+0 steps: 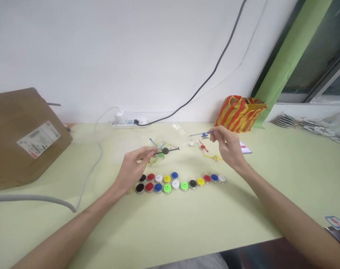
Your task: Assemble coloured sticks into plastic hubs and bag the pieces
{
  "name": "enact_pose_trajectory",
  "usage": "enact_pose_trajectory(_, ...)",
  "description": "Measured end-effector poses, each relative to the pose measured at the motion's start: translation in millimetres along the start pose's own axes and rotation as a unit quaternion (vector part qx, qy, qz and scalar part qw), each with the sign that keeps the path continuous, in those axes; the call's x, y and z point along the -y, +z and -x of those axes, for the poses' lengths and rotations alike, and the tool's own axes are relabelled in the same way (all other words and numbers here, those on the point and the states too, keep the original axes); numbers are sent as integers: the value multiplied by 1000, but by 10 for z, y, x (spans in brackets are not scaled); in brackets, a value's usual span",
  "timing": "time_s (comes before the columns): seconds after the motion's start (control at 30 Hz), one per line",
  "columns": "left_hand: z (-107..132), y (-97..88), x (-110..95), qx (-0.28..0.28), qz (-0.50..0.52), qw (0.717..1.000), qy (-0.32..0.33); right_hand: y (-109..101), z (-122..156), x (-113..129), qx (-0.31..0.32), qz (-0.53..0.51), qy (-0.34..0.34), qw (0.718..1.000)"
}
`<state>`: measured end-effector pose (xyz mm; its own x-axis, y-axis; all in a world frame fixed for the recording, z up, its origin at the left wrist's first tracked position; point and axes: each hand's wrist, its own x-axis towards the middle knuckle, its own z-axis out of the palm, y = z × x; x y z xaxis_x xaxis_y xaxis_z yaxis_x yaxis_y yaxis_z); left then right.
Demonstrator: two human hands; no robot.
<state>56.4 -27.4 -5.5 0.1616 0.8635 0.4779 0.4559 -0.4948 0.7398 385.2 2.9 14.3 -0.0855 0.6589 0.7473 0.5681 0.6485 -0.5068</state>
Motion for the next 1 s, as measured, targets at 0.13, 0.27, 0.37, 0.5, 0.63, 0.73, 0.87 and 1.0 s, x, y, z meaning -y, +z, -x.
enact_pose_trajectory(0.13, -4, 1, -33, -2, -72, 997, 35, 32, 57, 217, 29, -28, -41, 998)
enact_pose_trajectory(0.27, 4, 28, -40, 23, -98, 993, 60, 124, 148, 360, 49, -39, -85, 994)
enact_pose_trajectory(0.37, 22, 50, -18, 52, -89, 990, 98, 190, 203, 419, 63, -55, -99, 992)
enact_pose_trajectory(0.5, 43, 78, -32, 55, -73, 989, 116, 259, 254, 442, 59, -74, -79, 992)
enact_pose_trajectory(0.63, 64, 103, -118, 62, -54, 995, 63, 323, 309, 460, 17, -80, -92, 992)
enact_pose_trajectory(0.73, 81, 105, -176, 68, -9, 997, 22, 355, 345, 504, 18, -52, -139, 989)
enact_pose_trajectory(0.87, 90, 93, -248, 110, 38, 993, 2, 367, 379, 569, 25, -35, -184, 982)
enact_pose_trajectory(1.0, 91, 111, -322, 168, 32, 985, 21, 375, 399, 611, 32, -42, -245, 968)
